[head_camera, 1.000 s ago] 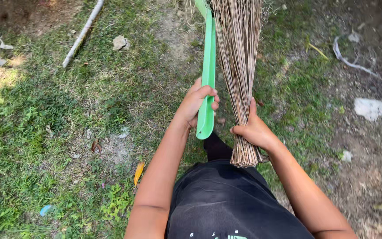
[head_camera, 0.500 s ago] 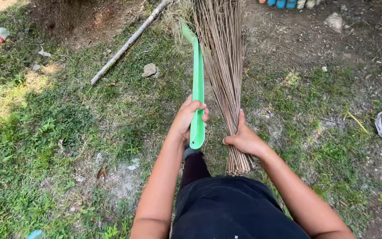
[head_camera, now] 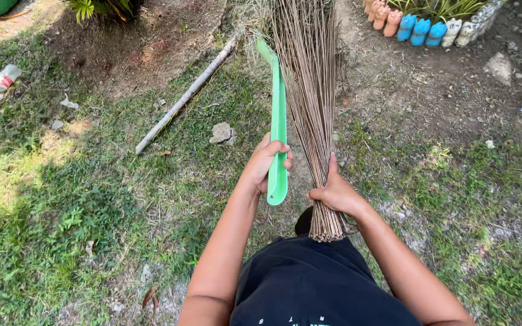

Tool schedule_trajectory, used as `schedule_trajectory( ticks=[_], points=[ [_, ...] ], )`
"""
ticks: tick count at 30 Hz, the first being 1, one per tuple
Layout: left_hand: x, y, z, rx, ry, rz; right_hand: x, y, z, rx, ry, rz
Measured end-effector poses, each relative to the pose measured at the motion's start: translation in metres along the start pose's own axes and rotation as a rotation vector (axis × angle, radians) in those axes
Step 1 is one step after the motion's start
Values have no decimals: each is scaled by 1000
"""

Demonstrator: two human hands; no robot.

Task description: The person sweeps dried leaves and grass from the ground using a stick broom and a dustpan, then carries the debris to a bin and deposits it inside.

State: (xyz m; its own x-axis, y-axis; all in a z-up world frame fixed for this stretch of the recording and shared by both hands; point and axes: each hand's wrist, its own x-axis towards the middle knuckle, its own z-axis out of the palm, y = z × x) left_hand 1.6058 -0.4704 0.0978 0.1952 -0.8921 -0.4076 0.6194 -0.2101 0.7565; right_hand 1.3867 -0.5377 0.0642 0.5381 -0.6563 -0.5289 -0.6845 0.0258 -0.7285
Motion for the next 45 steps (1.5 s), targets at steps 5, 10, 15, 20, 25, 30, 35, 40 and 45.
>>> schedule_trajectory(
  ticks=[5, 10, 15, 20, 25, 30, 35, 40, 45],
  points=[
    [100, 50, -25, -43, -7, 19, 118, -33, -28, -23, 15, -203],
    [228, 72, -62, -103, 1, 42, 235, -60, -64, -69, -84, 62],
    [366, 122, -86, -119, -36, 117, 375, -93, -110, -47, -24, -395],
    [469, 179, -108, -100, 17, 65, 480, -141, -139, -107, -65, -1],
    [587, 233, -144, -72, -24, 63, 595, -183, -158, -44, -97, -6],
    [711, 298, -169, -147, -40, 79, 714, -232, -187, -32, 18, -160],
    [809, 355, -179, -53, -15, -38, 812, -276, -226, 22, -2, 57],
    [947, 383, -181, -129, -34, -43, 933, -289, -284, -143, 33, 58],
    [1108, 395, -175, -141, -60, 20, 1080, -283, -364, -70, 43, 24]
  ],
)
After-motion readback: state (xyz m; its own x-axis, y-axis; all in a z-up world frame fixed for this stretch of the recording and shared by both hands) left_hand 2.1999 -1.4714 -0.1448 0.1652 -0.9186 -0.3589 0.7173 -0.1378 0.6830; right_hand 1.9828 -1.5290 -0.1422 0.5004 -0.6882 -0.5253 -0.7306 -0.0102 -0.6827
